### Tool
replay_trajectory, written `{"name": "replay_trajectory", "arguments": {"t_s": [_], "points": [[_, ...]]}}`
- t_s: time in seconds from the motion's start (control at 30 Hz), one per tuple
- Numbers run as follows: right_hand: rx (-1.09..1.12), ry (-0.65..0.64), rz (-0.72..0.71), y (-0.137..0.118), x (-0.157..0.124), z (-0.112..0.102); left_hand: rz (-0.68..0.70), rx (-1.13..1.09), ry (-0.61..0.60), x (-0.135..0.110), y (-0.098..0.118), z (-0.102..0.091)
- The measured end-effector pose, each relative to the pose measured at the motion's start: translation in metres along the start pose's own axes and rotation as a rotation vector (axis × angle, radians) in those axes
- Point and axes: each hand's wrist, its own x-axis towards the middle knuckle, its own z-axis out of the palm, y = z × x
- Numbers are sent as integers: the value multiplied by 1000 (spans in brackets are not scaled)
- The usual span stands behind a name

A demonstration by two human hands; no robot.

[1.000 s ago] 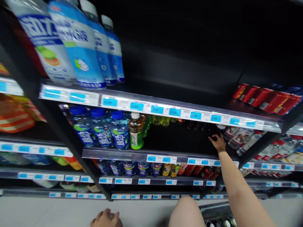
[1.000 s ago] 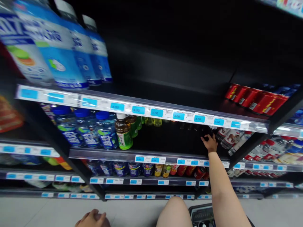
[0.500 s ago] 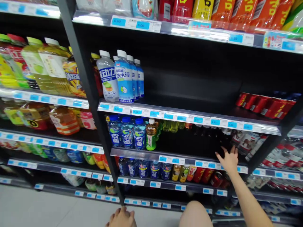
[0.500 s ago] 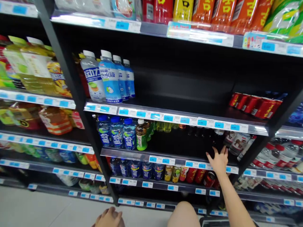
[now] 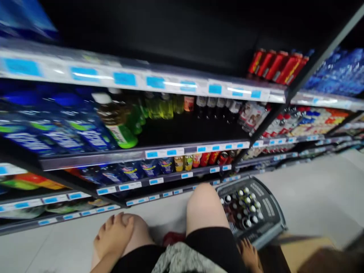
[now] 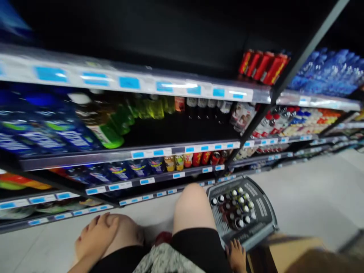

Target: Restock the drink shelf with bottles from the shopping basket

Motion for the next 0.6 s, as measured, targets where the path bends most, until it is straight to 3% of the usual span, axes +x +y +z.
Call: {"name": "replay_trajectory", "arguments": {"t_s": [0.03, 0.13, 0.37, 0.6], "points": [[-14, -112, 7, -1, -8, -5, 5, 4, -12, -2, 5, 0], [16, -200, 64, -1, -4, -8, -6, 20, -61, -7, 18, 1], [128, -372, 155, 7, 67, 27, 8, 28, -91, -11, 30, 6], [235, -380, 117, 11, 116, 31, -40, 143, -132, 3, 35, 11]]}}
